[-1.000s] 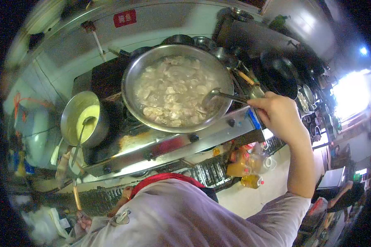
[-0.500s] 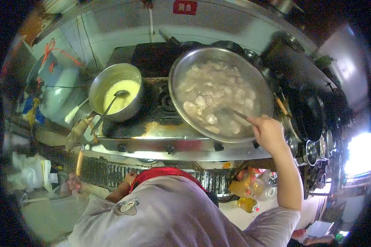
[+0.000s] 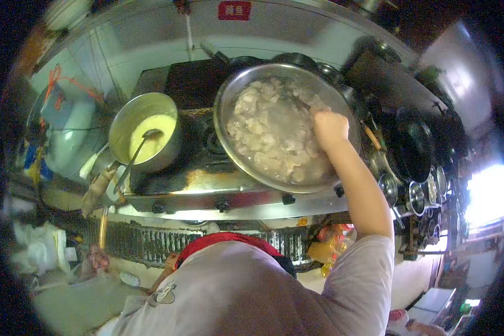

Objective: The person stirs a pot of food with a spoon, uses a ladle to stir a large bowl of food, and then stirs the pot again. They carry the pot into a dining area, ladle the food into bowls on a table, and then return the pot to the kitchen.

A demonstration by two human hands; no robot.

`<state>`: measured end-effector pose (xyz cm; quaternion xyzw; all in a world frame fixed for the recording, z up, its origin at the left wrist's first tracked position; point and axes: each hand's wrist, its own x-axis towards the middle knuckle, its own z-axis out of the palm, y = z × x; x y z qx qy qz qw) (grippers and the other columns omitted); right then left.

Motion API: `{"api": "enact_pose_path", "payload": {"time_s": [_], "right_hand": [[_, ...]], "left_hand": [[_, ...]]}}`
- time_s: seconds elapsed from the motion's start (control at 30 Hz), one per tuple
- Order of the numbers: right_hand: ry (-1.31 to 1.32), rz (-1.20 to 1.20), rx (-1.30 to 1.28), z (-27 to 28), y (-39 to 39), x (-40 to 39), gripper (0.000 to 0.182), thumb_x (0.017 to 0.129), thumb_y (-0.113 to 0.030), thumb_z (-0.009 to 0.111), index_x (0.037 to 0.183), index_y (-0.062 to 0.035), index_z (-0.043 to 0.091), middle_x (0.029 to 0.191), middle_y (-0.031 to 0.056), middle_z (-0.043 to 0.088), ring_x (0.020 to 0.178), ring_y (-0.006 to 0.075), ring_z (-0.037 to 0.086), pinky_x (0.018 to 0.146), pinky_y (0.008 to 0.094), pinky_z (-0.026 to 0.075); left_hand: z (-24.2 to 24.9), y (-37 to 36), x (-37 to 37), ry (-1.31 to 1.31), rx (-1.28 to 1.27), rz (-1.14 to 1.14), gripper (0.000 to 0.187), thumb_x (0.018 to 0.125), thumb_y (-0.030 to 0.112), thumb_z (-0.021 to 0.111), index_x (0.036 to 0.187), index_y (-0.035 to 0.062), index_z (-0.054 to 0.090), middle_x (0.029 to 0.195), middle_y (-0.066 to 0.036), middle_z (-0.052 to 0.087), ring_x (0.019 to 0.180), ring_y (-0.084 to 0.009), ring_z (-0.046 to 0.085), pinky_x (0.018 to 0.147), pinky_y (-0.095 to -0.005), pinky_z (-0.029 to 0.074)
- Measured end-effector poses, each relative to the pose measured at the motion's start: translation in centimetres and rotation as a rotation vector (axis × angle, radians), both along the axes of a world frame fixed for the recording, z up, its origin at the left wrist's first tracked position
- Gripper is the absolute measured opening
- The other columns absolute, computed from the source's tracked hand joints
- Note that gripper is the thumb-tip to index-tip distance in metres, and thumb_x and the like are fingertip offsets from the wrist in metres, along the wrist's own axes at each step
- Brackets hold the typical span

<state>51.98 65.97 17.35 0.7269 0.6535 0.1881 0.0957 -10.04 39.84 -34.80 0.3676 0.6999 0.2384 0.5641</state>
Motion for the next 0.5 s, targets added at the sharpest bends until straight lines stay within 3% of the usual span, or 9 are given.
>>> {"api": "enact_pose_path", "payload": {"time_s": [0.1, 0.13, 0.27, 0.37, 0.43, 0.5], "right_hand": [[-0.057, -0.06, -0.03, -0.5, -0.2, 2.4, 0.037, 0.075, -0.008, 0.063, 0.11, -0.0192, 0.067, 0.089, 0.0125, 0.065, 0.077, 0.0302, 0.068, 0.064, 0.0405, 0.055], [-0.054, -0.076, -0.053, -0.1, -0.7, 2.7, 0.036, 0.075, -0.007, 0.063, 0.109, -0.0181, 0.067, 0.089, 0.013, 0.066, 0.078, 0.0308, 0.069, 0.065, 0.0406, 0.055], [0.049, -0.195, -0.144, 3.4, -4.3, 2.6, 0.015, 0.075, -0.006, 0.061, 0.086, -0.0041, 0.071, 0.092, 0.0179, 0.07, 0.087, 0.0323, 0.069, 0.073, 0.0408, 0.056], [0.028, -0.269, -0.268, 4.8, -7.0, 3.5, 0.018, 0.076, -0.006, 0.06, 0.091, -0.0054, 0.07, 0.092, 0.0186, 0.069, 0.088, 0.0356, 0.068, 0.075, 0.0454, 0.055], [0.097, -0.255, -0.325, 5.7, -8.4, 4.1, 0.013, 0.079, -0.01, 0.06, 0.083, -0.0017, 0.069, 0.087, 0.0206, 0.068, 0.087, 0.0366, 0.067, 0.076, 0.0457, 0.054], [0.146, -0.259, -0.367, 6.6, -9.7, 3.9, 0.014, 0.08, -0.012, 0.06, 0.082, -0.0004, 0.068, 0.085, 0.021, 0.068, 0.088, 0.0364, 0.067, 0.076, 0.0449, 0.054]], "left_hand": [[2.3, 0.3, 0.9, -0.058, -0.121, 0.044, 0.026, 0.086, 0.025, 0.064, 0.094, 0.0014, 0.068, 0.089, -0.012, 0.07, 0.08, -0.0196, 0.064, 0.073, -0.0338, 0.05], [-0.1, 0.2, 1.7, -0.073, -0.215, 0.169, 0.019, 0.086, 0.02, 0.064, 0.092, 0.0025, 0.067, 0.087, -0.009, 0.069, 0.079, -0.0175, 0.063, 0.072, -0.0323, 0.05], [2.0, 2.1, 1.6, 0.108, -0.106, -0.087, 0.019, 0.088, 0.02, 0.064, 0.092, 0.0023, 0.068, 0.089, -0.008, 0.07, 0.08, -0.0174, 0.063, 0.074, -0.0314, 0.05], [3.4, 3.6, 2.1, 0.108, -0.077, -0.175, 0.021, 0.089, 0.022, 0.062, 0.092, 0.0022, 0.069, 0.089, -0.007, 0.07, 0.081, -0.0172, 0.063, 0.075, -0.0312, 0.05], [3.4, 4.9, 2.0, 0.075, -0.048, -0.269, 0.024, 0.09, 0.024, 0.061, 0.094, 0.0021, 0.07, 0.089, -0.008, 0.07, 0.082, -0.0171, 0.064, 0.077, -0.0317, 0.05], [0.6, 5.9, 1.4, 0.019, -0.052, -0.247, 0.027, 0.091, 0.026, 0.06, 0.095, 0.002, 0.07, 0.091, -0.01, 0.071, 0.084, -0.019, 0.065, 0.078, -0.0331, 0.05]]}}
